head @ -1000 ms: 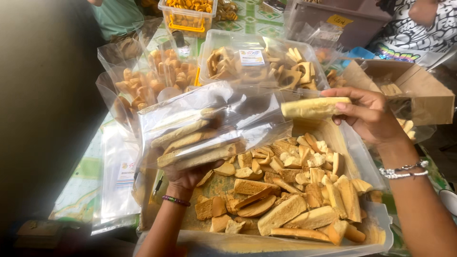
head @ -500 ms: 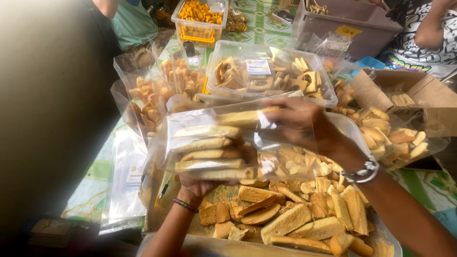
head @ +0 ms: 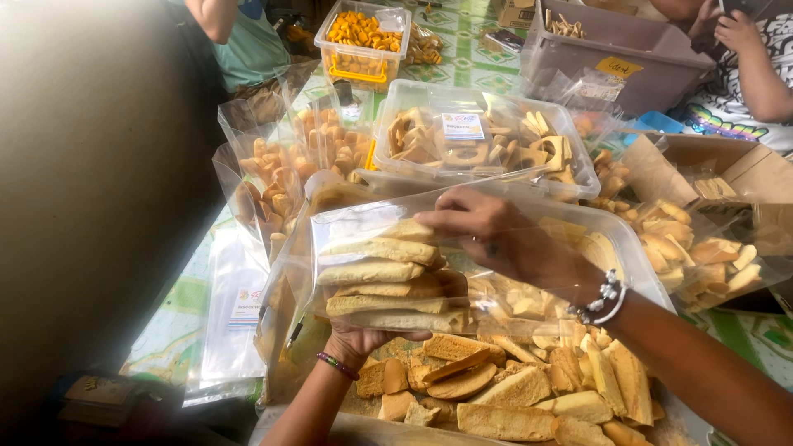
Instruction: The person packs rectangular biscuit pieces from a large plastic bin into clear plastic bags. They repeatedly pick up pieces by hand, place them into a bag held open in the other hand, and set the filled bag aside on the table.
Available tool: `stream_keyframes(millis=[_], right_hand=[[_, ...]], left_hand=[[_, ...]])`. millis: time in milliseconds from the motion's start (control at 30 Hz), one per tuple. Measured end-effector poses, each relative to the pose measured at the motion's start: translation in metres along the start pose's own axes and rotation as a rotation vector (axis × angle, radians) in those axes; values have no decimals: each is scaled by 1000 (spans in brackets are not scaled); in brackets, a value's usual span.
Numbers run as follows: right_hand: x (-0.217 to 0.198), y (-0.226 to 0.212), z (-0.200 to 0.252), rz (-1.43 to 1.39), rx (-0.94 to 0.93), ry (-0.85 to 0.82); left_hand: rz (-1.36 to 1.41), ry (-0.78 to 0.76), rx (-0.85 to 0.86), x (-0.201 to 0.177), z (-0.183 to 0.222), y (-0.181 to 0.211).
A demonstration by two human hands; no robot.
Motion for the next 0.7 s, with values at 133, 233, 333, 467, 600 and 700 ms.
stream_keyframes(millis=[133,233,333,467,600,700], right_hand=[[-20,-2,0,-213,93,-114],[-33,-17,7,-7,-78,-31],[-37,-26,-1,35,-237,-93],[-38,-39,-6,14,-317,-110],[-25,-30,-4,87,-46,-440],[-22,-27,11,47,-185,-188]], left_hand=[[-70,67,56,2,-2,2],[79,-47,82,0,-2,4],[24,-150,34,-2,0,2],[87,-164,34,0,-1,2],[19,-147,49,-3,3,5],[10,-140,49,-12,7,8]])
Point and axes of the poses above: each hand's wrist, its own z-axis away from the middle knuckle, its own x-axis out of the palm, y = z × x, the point moved 1 cm from there along -z, towards the middle knuckle, and after that the axes turned 10 degrees about -y, right-handed, at the moved point
